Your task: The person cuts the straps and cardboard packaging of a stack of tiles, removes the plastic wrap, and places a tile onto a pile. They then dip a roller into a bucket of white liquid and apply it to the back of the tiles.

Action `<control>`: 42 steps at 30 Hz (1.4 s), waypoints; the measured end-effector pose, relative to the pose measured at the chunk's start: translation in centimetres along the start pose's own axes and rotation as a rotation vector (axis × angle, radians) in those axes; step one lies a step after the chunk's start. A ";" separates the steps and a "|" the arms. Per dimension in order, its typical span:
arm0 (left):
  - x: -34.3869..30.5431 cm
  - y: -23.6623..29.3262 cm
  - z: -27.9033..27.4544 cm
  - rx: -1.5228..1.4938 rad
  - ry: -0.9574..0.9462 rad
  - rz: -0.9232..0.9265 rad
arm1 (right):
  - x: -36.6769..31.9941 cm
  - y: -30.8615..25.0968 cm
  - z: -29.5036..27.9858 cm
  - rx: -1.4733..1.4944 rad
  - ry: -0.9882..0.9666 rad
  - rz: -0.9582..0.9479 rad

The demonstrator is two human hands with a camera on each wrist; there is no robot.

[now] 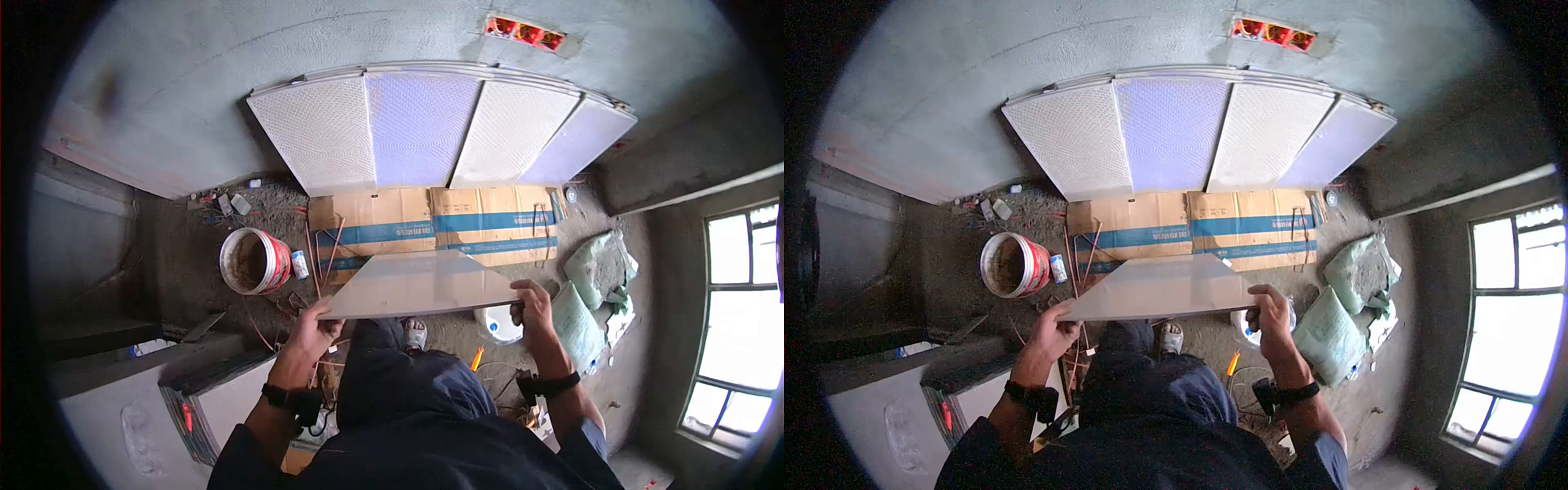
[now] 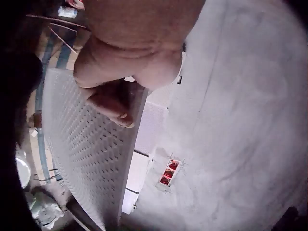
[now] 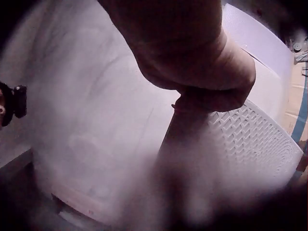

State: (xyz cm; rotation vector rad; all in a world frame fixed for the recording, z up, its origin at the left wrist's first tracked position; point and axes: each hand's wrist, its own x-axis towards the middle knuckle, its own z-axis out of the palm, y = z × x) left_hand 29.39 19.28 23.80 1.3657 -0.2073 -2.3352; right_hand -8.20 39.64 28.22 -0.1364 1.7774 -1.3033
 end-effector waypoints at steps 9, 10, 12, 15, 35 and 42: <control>15.6 9.7 7.5 0.055 -0.128 -0.041 | 15.5 -6.7 3.9 0.018 0.042 -0.018; 16.7 10.9 8.6 0.084 -0.150 -0.046 | 16.9 -7.6 4.5 0.030 0.066 0.014; 19.2 12.8 10.7 0.128 -0.113 -0.045 | 19.9 -8.4 5.0 0.045 0.106 0.047; 22.9 15.0 13.0 0.165 -0.058 -0.033 | 24.4 -8.9 5.8 0.042 0.109 0.057; 35.6 19.6 18.0 0.060 0.143 -0.075 | 41.1 -12.8 7.2 0.028 0.038 0.149; 37.0 20.5 17.6 0.033 0.130 -0.088 | 42.4 -13.9 8.4 0.016 0.035 0.152</control>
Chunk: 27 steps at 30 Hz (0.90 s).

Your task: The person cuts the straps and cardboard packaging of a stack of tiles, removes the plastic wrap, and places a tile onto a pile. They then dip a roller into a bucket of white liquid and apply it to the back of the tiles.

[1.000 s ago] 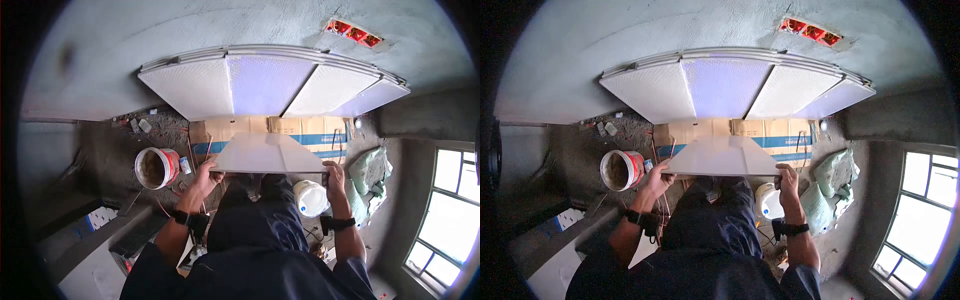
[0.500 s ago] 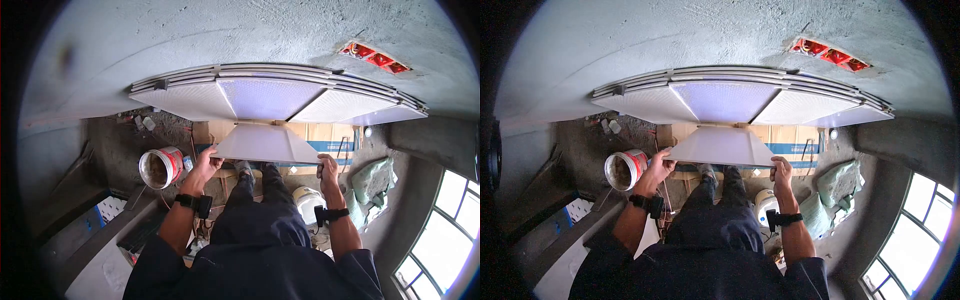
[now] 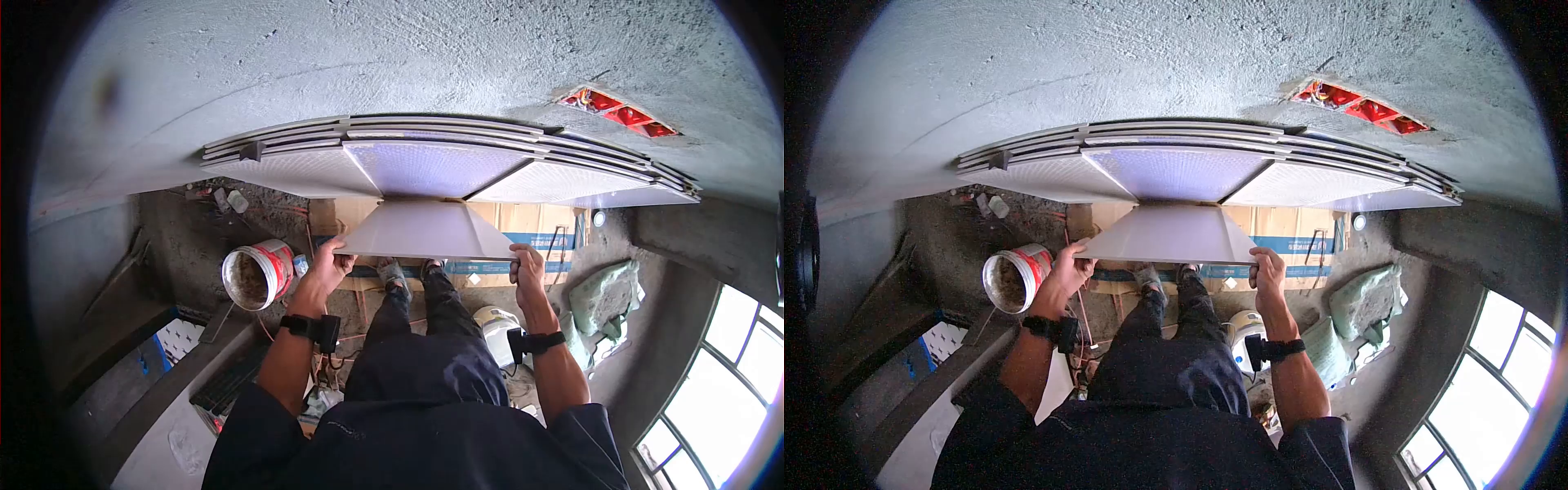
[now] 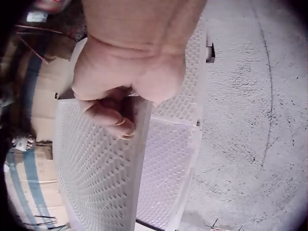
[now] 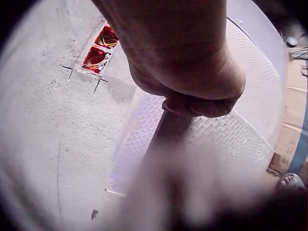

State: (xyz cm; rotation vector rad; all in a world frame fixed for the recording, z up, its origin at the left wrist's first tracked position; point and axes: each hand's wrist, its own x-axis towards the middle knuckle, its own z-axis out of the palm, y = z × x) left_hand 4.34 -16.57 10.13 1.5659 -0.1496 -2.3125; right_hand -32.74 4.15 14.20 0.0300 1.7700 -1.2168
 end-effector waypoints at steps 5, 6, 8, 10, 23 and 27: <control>0.0 0.4 -0.6 0.003 -0.077 0.001 | 0.4 -0.2 0.0 -0.001 -0.037 -0.001; -0.2 0.5 -0.3 0.005 -0.060 0.012 | 0.4 -0.3 0.1 -0.002 -0.036 -0.001; -0.5 0.8 0.4 0.007 -0.043 0.024 | 0.5 -0.5 0.6 0.020 -0.013 0.006; -1.1 1.3 1.5 0.014 -0.007 0.034 | 0.7 -0.3 0.7 0.009 -0.017 0.000; -0.6 2.4 2.2 0.047 0.009 0.023 | 1.4 -0.9 1.4 0.016 -0.029 -0.009; 0.2 2.4 1.2 0.059 -0.026 0.028 | 1.6 -1.3 1.8 -0.006 -0.019 -0.009</control>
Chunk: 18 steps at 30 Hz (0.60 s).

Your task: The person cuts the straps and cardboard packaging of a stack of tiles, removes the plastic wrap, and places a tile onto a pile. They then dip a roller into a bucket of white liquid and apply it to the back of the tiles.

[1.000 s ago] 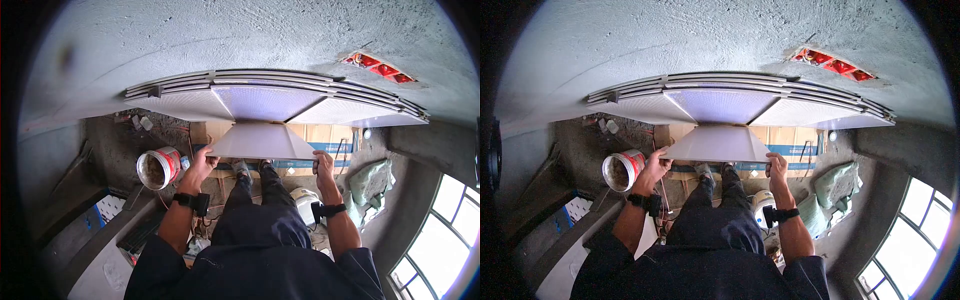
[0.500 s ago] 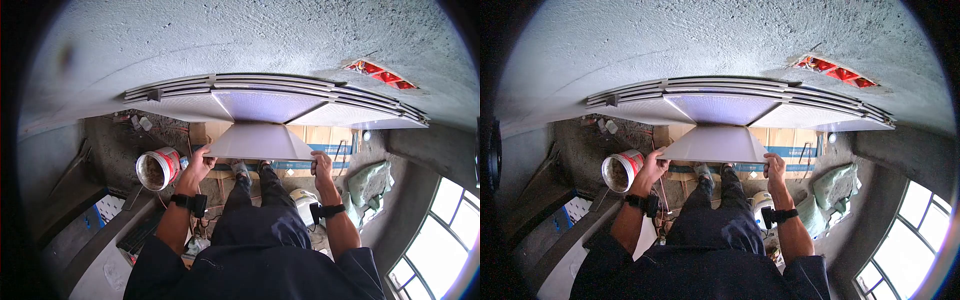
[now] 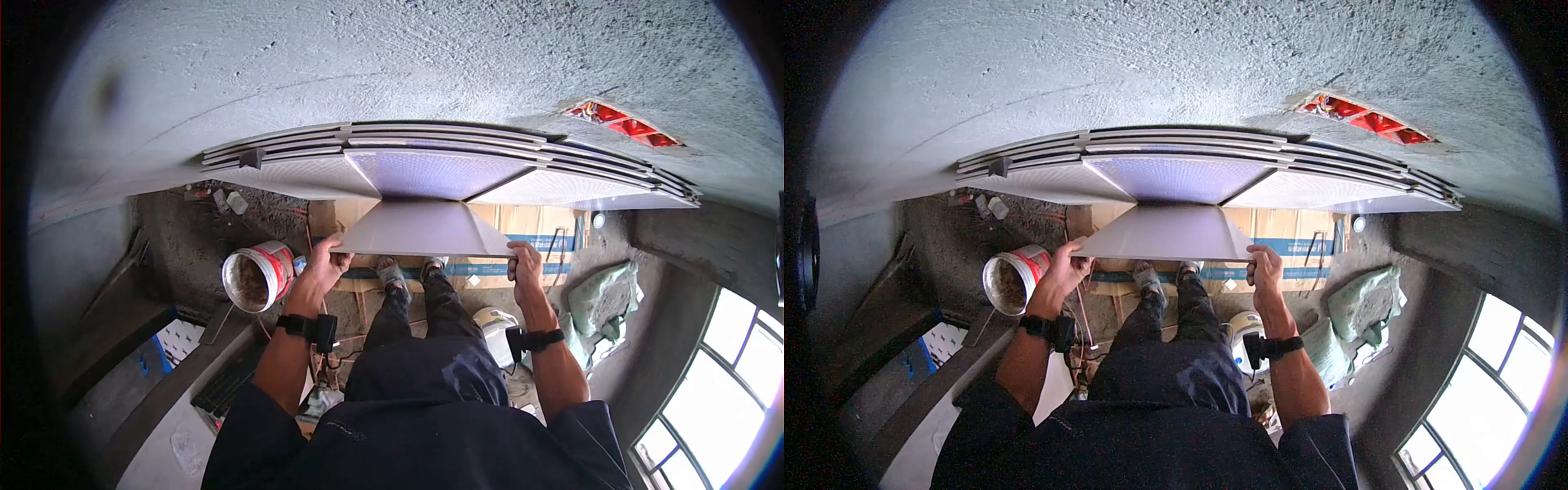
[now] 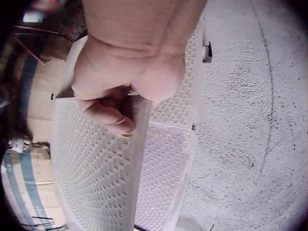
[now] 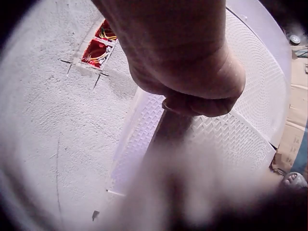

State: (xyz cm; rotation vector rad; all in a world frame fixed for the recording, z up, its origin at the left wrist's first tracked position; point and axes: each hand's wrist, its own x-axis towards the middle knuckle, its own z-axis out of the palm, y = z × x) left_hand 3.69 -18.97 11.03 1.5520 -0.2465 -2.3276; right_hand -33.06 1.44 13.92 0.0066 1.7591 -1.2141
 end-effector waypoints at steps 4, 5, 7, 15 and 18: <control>0.2 0.3 0.5 0.012 -0.044 -0.002 | 0.9 0.1 -0.3 0.015 0.024 0.003; 0.3 0.2 0.6 0.014 -0.049 -0.005 | 1.1 0.2 -0.5 0.026 0.028 -0.002; 1.0 0.1 0.6 -0.058 -0.063 -0.004 | 1.4 -0.2 -0.5 0.013 0.043 -0.023; 1.5 0.2 1.2 -0.078 -0.047 -0.028 | 2.0 -1.1 -0.7 0.019 0.030 0.006; 1.1 0.0 2.3 -0.118 -0.046 0.026 | 2.5 -1.0 -0.7 0.034 0.037 0.008</control>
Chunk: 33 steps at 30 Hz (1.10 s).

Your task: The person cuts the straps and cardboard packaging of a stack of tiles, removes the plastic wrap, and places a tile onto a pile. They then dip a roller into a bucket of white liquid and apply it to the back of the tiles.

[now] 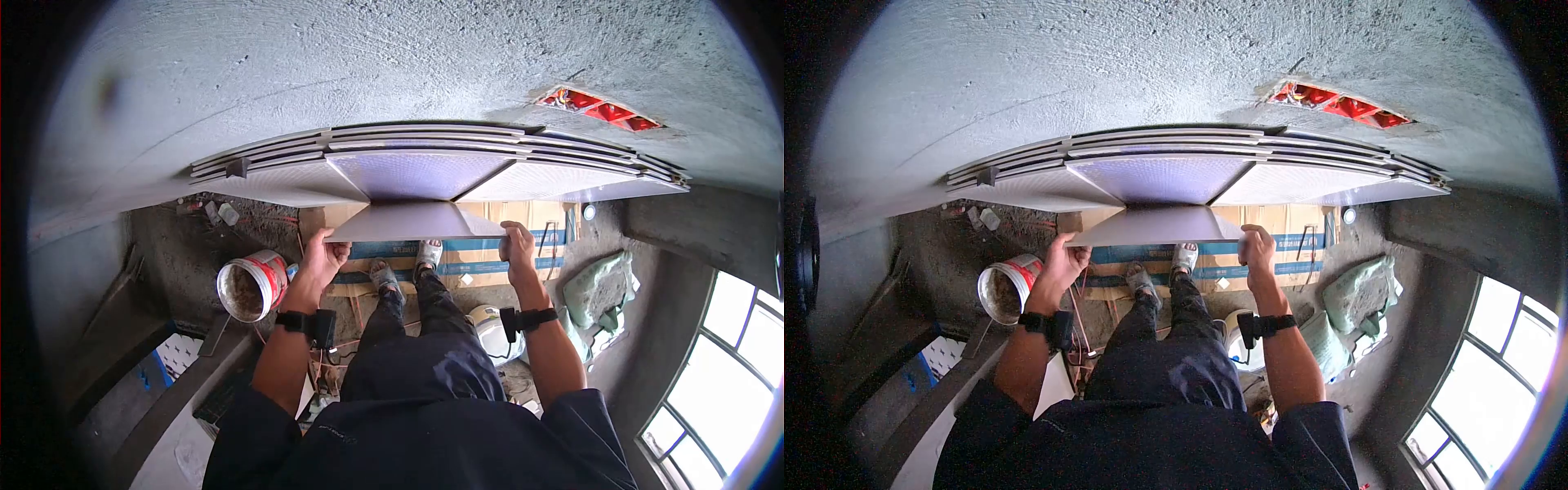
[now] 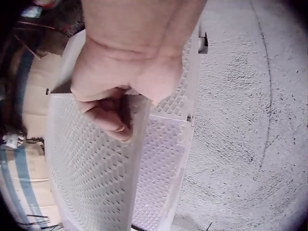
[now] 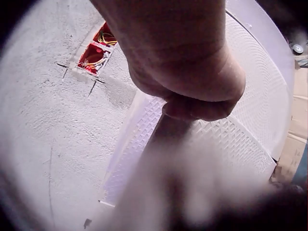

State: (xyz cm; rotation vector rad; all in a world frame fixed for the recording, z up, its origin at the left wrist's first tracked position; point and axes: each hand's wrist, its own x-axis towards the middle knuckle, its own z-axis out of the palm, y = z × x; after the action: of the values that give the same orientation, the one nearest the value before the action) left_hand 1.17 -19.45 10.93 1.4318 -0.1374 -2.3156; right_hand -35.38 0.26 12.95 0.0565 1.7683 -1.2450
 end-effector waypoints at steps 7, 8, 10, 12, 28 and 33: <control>0.1 -0.4 2.7 0.100 -0.097 0.254 | 2.4 -0.6 1.2 0.037 0.081 -0.101; 0.3 -0.3 3.0 0.156 -0.095 0.315 | 2.8 -0.8 1.5 0.037 0.090 -0.120; 0.5 0.1 3.8 0.174 -0.084 0.326 | 3.6 -0.9 2.0 0.019 0.057 -0.157; 1.1 0.6 4.4 0.190 -0.078 0.332 | 4.2 -1.2 2.4 -0.042 0.154 -0.179; 4.8 4.4 7.3 0.907 0.362 0.512 | 10.0 -3.4 3.8 -0.354 0.320 -0.324; 4.8 4.5 8.1 0.834 0.380 0.577 | 11.5 -2.8 3.3 -0.493 0.338 -0.412</control>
State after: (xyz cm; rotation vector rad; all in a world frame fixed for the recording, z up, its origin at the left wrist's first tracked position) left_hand -6.46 -26.47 12.06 1.8326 -1.3232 -1.5106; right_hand -41.02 -8.67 6.74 -0.4227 2.4280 -1.0812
